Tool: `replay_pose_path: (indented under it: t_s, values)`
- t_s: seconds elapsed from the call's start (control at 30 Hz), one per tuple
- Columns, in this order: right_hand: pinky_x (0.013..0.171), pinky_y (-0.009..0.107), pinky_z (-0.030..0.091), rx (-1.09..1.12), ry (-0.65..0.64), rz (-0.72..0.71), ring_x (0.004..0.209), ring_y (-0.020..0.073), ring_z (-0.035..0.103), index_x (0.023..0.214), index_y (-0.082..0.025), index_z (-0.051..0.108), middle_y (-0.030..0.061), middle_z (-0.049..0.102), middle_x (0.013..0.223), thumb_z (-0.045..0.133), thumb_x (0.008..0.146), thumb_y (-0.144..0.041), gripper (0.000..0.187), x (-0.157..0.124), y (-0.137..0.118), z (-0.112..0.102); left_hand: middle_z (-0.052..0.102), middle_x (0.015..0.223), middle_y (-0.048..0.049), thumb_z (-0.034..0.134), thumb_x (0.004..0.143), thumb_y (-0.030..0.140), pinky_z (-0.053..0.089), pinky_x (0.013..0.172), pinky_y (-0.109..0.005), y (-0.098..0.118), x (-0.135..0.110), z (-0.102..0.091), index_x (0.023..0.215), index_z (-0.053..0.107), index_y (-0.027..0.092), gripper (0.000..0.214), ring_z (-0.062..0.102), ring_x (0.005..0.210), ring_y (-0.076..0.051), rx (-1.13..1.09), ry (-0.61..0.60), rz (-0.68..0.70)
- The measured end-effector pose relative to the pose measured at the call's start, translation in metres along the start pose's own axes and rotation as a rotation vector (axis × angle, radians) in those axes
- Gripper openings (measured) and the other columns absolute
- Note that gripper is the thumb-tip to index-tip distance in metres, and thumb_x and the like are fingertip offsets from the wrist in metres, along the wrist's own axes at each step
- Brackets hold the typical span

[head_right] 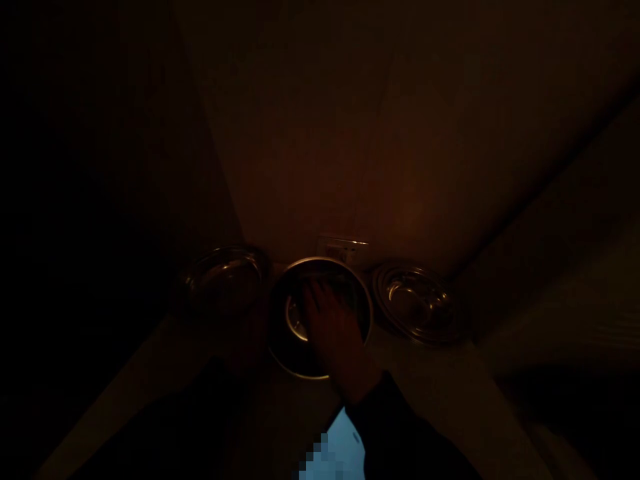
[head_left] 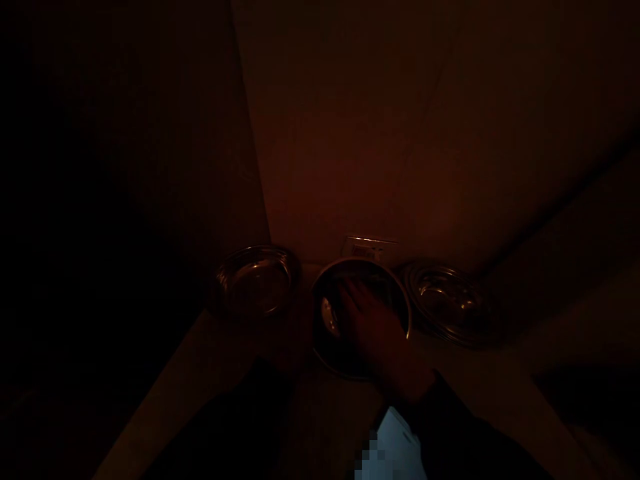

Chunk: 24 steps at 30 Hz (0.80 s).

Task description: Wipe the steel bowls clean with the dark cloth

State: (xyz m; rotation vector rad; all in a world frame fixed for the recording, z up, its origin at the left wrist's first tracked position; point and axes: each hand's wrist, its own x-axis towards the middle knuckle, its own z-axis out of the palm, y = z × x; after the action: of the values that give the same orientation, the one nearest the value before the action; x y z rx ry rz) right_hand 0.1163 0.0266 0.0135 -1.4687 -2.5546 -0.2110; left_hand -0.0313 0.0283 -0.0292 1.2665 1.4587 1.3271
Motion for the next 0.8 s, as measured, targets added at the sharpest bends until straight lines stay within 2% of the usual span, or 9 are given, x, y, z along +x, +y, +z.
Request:
replay_pose_path:
  t_s: [0.1,0.23,0.33,0.47,0.57,0.67,0.8]
  values:
    - [0.096,0.045,0.052,-0.079,-0.082,0.110,0.131,0.0339,0.047,0.140,-0.001,0.044,0.0234,0.044,0.145,0.041,0.092,-0.004,0.049,-0.003,-0.003,-0.008,0.069,0.121,-0.0108,0.038,0.094,0.038,0.040,0.109,-0.041,0.000,-0.001,0.001,0.109,0.068,0.017,0.040,0.057,0.122,-0.025,-0.037,0.024,-0.047]
    - [0.075,0.039,0.061,-0.171,-0.200,0.206,0.110,0.0333,0.063,0.134,0.000,0.050,0.0293,0.052,0.135,0.039,0.089,0.000,0.046,-0.010,-0.013,-0.020,0.067,0.123,-0.0108,0.040,0.093,0.040,0.040,0.109,-0.043,-0.002,-0.003,0.001,0.110,0.068,0.018,0.039,0.057,0.123,-0.026,-0.059,0.042,-0.054]
    - [0.075,0.040,0.061,-0.186,-0.219,0.194,0.113,0.0357,0.062,0.134,0.001,0.050,0.0300,0.051,0.136,0.039,0.088,0.001,0.047,-0.011,-0.013,-0.018,0.067,0.123,-0.0120,0.042,0.092,0.039,0.039,0.110,-0.044,0.001,-0.001,-0.001,0.108,0.067,0.017,0.037,0.056,0.124,-0.027,-0.018,0.069,-0.021]
    - [0.099,0.047,0.050,-0.131,-0.084,0.047,0.130,0.0372,0.046,0.139,0.001,0.045,0.0256,0.046,0.143,0.043,0.088,0.002,0.051,-0.007,-0.001,-0.005,0.069,0.119,-0.0115,0.036,0.093,0.036,0.039,0.109,-0.043,0.006,0.002,-0.002,0.104,0.068,0.015,0.039,0.057,0.122,-0.025,0.001,0.058,-0.025]
    - [0.106,0.049,0.044,-0.039,0.015,-0.096,0.134,0.0358,0.041,0.141,-0.003,0.045,0.0210,0.043,0.147,0.047,0.090,-0.003,0.051,-0.002,0.008,0.004,0.066,0.125,-0.0116,0.039,0.092,0.033,0.037,0.111,-0.042,0.003,0.002,0.000,0.108,0.067,0.015,0.037,0.057,0.122,-0.025,0.031,0.069,0.002]
    - [0.108,0.050,0.041,0.035,0.029,-0.213,0.136,0.0342,0.039,0.139,-0.004,0.047,0.0183,0.043,0.148,0.048,0.092,-0.007,0.047,-0.001,0.007,0.007,0.068,0.123,-0.0112,0.038,0.092,0.034,0.043,0.107,-0.040,-0.004,0.000,0.001,0.112,0.067,0.017,0.039,0.060,0.118,-0.024,0.011,0.037,0.023]
    - [0.108,0.047,0.042,0.100,-0.031,-0.362,0.137,0.0307,0.038,0.136,-0.007,0.051,0.0154,0.046,0.147,0.047,0.092,-0.008,0.044,-0.009,-0.002,0.005,0.069,0.119,-0.0120,0.039,0.092,0.036,0.043,0.106,-0.039,-0.018,0.000,0.000,0.112,0.068,0.018,0.039,0.059,0.119,-0.025,-0.001,0.026,0.052]
